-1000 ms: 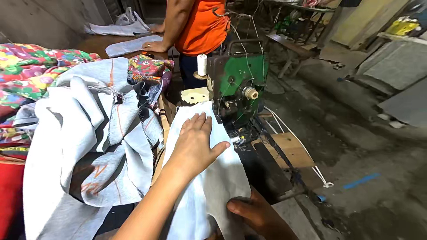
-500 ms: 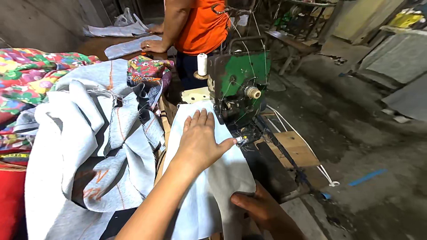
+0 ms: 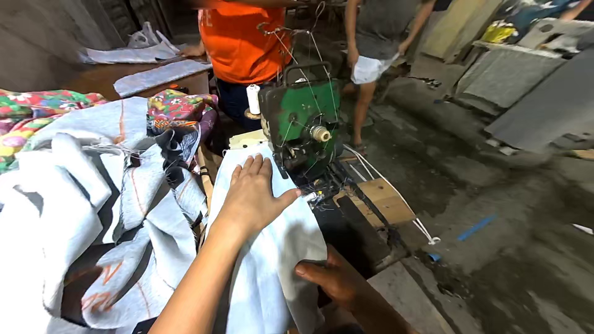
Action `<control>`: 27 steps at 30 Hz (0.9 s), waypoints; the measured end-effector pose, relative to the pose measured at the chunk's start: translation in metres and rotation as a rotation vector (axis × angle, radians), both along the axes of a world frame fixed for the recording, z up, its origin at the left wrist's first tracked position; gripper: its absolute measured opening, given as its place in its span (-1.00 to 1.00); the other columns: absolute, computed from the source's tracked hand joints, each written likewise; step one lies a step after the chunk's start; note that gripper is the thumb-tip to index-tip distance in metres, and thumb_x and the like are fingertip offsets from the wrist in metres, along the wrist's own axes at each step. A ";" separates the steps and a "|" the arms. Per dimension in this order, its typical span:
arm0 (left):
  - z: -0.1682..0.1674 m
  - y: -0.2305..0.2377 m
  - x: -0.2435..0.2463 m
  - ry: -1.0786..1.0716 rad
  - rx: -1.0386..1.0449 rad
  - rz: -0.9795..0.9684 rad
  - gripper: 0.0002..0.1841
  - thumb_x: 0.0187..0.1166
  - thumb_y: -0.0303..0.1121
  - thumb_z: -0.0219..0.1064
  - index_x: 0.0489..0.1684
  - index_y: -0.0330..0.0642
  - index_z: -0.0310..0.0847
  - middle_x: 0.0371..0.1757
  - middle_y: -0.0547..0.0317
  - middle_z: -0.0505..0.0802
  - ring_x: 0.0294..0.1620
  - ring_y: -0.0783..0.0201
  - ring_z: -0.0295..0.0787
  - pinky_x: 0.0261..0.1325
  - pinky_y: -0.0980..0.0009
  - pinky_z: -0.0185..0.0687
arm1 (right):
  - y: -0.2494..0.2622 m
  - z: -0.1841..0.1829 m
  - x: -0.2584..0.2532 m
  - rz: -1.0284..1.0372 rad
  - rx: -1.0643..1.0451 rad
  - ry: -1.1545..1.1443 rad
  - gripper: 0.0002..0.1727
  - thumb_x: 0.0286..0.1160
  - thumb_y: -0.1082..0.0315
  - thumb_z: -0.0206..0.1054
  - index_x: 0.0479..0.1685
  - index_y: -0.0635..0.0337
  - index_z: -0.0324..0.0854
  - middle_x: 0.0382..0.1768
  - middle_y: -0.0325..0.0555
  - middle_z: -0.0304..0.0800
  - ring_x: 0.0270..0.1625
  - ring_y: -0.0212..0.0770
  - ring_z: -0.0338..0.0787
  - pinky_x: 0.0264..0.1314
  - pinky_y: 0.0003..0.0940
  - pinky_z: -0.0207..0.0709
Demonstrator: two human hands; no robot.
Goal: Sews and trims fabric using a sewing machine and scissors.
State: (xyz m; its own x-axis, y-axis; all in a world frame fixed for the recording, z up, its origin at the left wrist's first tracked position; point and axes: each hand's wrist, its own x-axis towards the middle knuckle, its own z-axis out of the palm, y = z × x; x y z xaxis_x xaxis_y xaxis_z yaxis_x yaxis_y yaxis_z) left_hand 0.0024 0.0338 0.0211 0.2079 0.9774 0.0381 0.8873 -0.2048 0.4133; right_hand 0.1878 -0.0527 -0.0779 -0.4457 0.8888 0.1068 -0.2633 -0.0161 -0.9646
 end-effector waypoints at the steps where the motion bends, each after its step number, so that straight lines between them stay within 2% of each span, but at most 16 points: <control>1: 0.001 0.000 0.000 0.004 -0.005 0.001 0.03 0.51 0.35 0.31 0.77 -0.38 0.24 0.83 -0.26 0.30 0.90 -0.16 0.01 0.86 -0.20 -0.23 | 0.000 -0.001 -0.001 -0.012 0.040 -0.004 -0.75 0.49 0.56 0.28 0.02 0.08 0.72 -0.11 -0.47 0.91 0.02 -0.57 0.84 0.25 -0.46 0.71; 4: 0.004 0.002 -0.002 0.010 -0.013 0.004 0.04 0.52 0.35 0.32 0.78 -0.39 0.22 0.83 -0.27 0.28 0.90 -0.17 0.00 0.86 -0.18 -0.24 | -0.002 -0.005 -0.002 0.000 0.079 0.054 -0.77 0.50 0.47 0.34 0.02 -0.01 0.77 -0.08 -0.49 0.92 0.04 -0.57 0.84 0.25 -0.46 0.71; 8: 0.006 0.004 -0.004 0.010 -0.024 -0.003 0.03 0.52 0.33 0.32 0.79 -0.36 0.20 0.84 -0.25 0.27 0.91 -0.15 -0.02 0.87 -0.19 -0.27 | -0.009 0.000 -0.006 0.046 -0.004 0.131 -0.73 0.47 0.52 0.33 -0.02 -0.08 0.78 -0.10 -0.48 0.94 0.01 -0.56 0.86 0.22 -0.47 0.73; 11: 0.006 0.008 -0.006 0.010 -0.039 -0.019 0.02 0.53 0.33 0.31 0.79 -0.36 0.19 0.85 -0.25 0.25 0.92 -0.15 -0.06 0.87 -0.18 -0.29 | -0.010 0.001 -0.011 -0.004 -0.040 0.145 -0.73 0.41 0.56 0.35 -0.05 0.00 0.79 -0.13 -0.41 0.95 -0.02 -0.51 0.88 0.21 -0.44 0.75; 14: 0.005 0.012 -0.009 -0.006 -0.059 -0.038 0.02 0.54 0.34 0.29 0.80 -0.37 0.19 0.85 -0.27 0.25 0.92 -0.15 -0.06 0.88 -0.18 -0.32 | -0.010 0.004 -0.015 -0.043 -0.060 0.104 -0.69 0.40 0.65 0.26 -0.02 0.10 0.72 -0.16 -0.37 0.95 -0.05 -0.49 0.89 0.19 -0.42 0.76; 17: 0.001 0.015 -0.013 -0.017 -0.002 -0.037 0.01 0.51 0.35 0.29 0.76 -0.36 0.27 0.82 -0.25 0.31 0.91 -0.18 -0.03 0.89 -0.21 -0.33 | -0.008 0.005 -0.019 -0.067 -0.011 0.089 -0.68 0.41 0.70 0.21 0.03 0.19 0.68 -0.16 -0.34 0.95 -0.04 -0.46 0.90 0.21 -0.39 0.76; 18: 0.000 0.011 -0.011 -0.023 0.045 -0.026 -0.03 0.53 0.31 0.31 0.72 -0.38 0.33 0.80 -0.27 0.35 0.90 -0.20 -0.01 0.88 -0.23 -0.32 | -0.010 0.008 -0.021 -0.089 -0.020 0.072 -0.69 0.42 0.71 0.20 0.05 0.23 0.63 -0.18 -0.32 0.94 -0.05 -0.45 0.90 0.20 -0.38 0.77; 20: -0.001 -0.005 -0.002 -0.034 0.174 -0.021 -0.20 0.59 0.11 0.38 0.59 -0.45 0.48 0.70 -0.32 0.49 0.86 -0.25 0.13 0.86 -0.24 -0.18 | -0.013 0.013 -0.024 -0.136 -0.039 0.023 -0.71 0.42 0.71 0.21 0.06 0.28 0.59 -0.22 -0.31 0.92 -0.09 -0.46 0.89 0.17 -0.40 0.77; 22: 0.002 -0.024 0.007 -0.019 0.177 -0.039 -0.34 0.62 0.00 0.38 0.47 -0.43 0.60 0.61 -0.29 0.61 0.80 -0.21 0.27 0.84 -0.19 -0.04 | -0.014 0.013 -0.029 -0.162 -0.051 0.031 -0.71 0.40 0.71 0.24 0.06 0.30 0.57 -0.23 -0.32 0.91 -0.10 -0.47 0.89 0.15 -0.42 0.77; 23: 0.004 -0.030 0.009 -0.002 0.129 -0.048 -0.37 0.65 0.00 0.35 0.44 -0.42 0.63 0.59 -0.26 0.63 0.79 -0.19 0.30 0.84 -0.16 -0.01 | -0.013 0.011 -0.031 -0.152 -0.071 0.077 -0.70 0.40 0.70 0.23 0.08 0.28 0.56 -0.21 -0.32 0.91 -0.09 -0.46 0.89 0.17 -0.41 0.77; 25: 0.006 -0.033 0.008 0.015 0.028 -0.052 -0.33 0.72 0.05 0.25 0.55 -0.39 0.54 0.66 -0.21 0.57 0.81 -0.12 0.28 0.85 -0.11 -0.02 | -0.012 0.007 -0.036 -0.101 -0.165 0.235 -0.68 0.39 0.69 0.20 0.05 0.18 0.57 -0.20 -0.31 0.94 -0.09 -0.44 0.90 0.14 -0.37 0.79; 27: 0.003 -0.031 0.004 -0.005 0.015 -0.060 -0.29 0.71 0.09 0.25 0.60 -0.37 0.50 0.69 -0.20 0.54 0.81 -0.10 0.28 0.84 -0.12 -0.01 | -0.013 0.008 -0.038 -0.055 -0.242 0.344 -0.70 0.38 0.64 0.23 0.01 0.11 0.61 -0.20 -0.28 0.95 -0.10 -0.39 0.92 0.12 -0.32 0.80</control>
